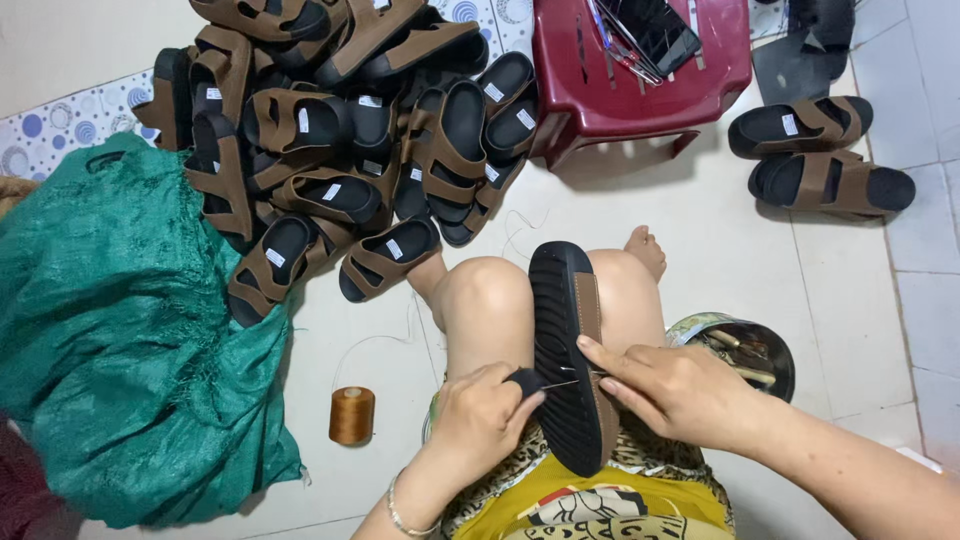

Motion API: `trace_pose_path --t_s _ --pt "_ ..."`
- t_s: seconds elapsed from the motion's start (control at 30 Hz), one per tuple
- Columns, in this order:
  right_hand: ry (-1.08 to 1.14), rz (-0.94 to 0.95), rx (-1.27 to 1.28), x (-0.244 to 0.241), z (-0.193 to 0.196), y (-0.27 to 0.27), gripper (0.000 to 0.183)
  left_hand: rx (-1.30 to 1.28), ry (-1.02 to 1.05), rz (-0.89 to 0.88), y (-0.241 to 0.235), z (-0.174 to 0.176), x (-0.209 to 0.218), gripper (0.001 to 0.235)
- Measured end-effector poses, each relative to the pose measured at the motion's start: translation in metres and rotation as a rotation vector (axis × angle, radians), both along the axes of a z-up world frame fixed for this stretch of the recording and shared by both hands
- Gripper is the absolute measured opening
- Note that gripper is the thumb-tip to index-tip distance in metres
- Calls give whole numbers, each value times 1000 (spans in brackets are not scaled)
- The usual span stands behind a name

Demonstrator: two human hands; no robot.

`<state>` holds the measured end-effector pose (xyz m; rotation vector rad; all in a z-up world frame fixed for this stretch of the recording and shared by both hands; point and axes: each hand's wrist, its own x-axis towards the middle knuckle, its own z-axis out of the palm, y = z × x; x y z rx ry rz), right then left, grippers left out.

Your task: The person sits on the floor and sews a brown sandal using a needle and thread. They repeatedly push the needle through the sole and pull the thread to secure the sandal's components.

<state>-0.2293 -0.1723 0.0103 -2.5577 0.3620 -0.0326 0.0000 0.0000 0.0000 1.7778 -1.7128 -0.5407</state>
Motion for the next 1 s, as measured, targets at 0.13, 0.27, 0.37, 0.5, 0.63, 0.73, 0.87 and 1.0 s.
trace_pose_path --t_s 0.13,0.27,0.37,0.5,0.63,0.73,0.87,1.0 --pt "6 -35 27 2 -5 2 55 438 118 -138 7 20 11 32" --pt "-45 -36 65 2 -4 5 53 166 1418 -109 -6 29 5 17" --pt "-95 -47 86 2 -1 3 53 151 1280 99 -18 -2 -9 14" --pt "-172 -68 100 3 0 5 50 426 691 116 -24 11 -25 25" --pt "-37 -24 -17 -4 4 -4 57 163 451 36 -17 8 -28 19" --pt "325 14 193 3 40 -31 64 261 584 133 -23 17 -14 32" --pt "997 -381 449 -22 66 -63 78 -39 337 248 -14 15 -4 16" --pt "260 -492 719 -58 -7 -35 68 -277 78 293 -18 16 -16 45"
